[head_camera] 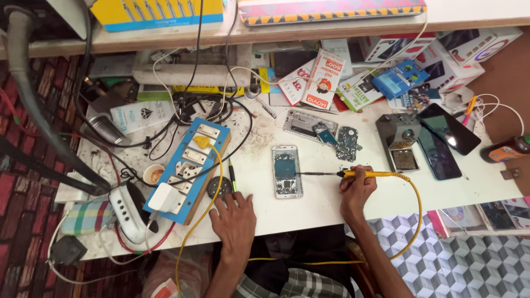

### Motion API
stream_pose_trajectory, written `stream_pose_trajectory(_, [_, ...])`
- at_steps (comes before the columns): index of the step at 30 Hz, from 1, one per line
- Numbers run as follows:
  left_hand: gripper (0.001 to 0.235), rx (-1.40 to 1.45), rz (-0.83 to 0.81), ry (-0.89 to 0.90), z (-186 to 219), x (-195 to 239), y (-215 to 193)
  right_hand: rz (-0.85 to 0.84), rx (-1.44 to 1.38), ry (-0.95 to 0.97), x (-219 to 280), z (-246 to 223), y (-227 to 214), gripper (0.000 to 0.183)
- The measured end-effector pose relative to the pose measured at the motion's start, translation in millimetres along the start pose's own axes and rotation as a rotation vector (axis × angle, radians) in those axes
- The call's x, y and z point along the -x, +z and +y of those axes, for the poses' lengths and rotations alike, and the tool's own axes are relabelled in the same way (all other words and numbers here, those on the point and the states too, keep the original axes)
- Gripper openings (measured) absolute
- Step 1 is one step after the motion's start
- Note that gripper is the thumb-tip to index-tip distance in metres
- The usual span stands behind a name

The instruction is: The person uses a soldering iron and a small tool to work on a disassembled smartphone circuit board. They repeatedly apply heat and manipulate components on the board while seated at a cluttered workbench.

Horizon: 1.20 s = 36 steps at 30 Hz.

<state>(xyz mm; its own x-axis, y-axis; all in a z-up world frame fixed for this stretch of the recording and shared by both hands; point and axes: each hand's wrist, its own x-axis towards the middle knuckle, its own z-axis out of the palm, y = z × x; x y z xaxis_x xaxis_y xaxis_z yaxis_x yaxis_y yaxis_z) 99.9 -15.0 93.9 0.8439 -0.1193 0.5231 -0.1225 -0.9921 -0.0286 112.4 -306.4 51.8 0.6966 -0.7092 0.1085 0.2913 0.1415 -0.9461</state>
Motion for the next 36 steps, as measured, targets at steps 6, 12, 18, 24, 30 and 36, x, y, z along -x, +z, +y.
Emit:
stream_pose_trajectory(6, [0.020,0.002,-0.016,0.019,3.9,-2.9,-10.1,-0.015,0.003,-0.022,0.3,-3.3,0.6,0.024])
stream_pose_trajectory(12, [0.012,0.079,0.143,-0.023,9.5,-18.4,-37.8,-0.003,0.004,0.015,-0.6,-6.9,5.2,0.024])
stream_pose_trajectory(18, [0.025,0.623,0.262,-0.101,12.9,-51.2,-22.9,-0.028,-0.043,0.036,-1.1,-4.7,0.9,0.025])
stream_pose_trajectory(24, [0.023,1.806,0.205,-0.475,36.9,-65.4,22.8,-0.015,0.008,0.035,-6.5,-2.1,1.5,0.021])
stream_pose_trajectory(30, [0.018,1.806,0.088,-0.394,54.0,-52.2,52.0,-0.027,0.080,-0.005,2.0,-2.0,3.9,0.025])
stream_pose_trajectory(36, [0.022,1.586,0.040,-0.301,56.5,-55.1,57.1,-0.040,0.100,-0.023,-0.5,-3.1,3.4,0.025])
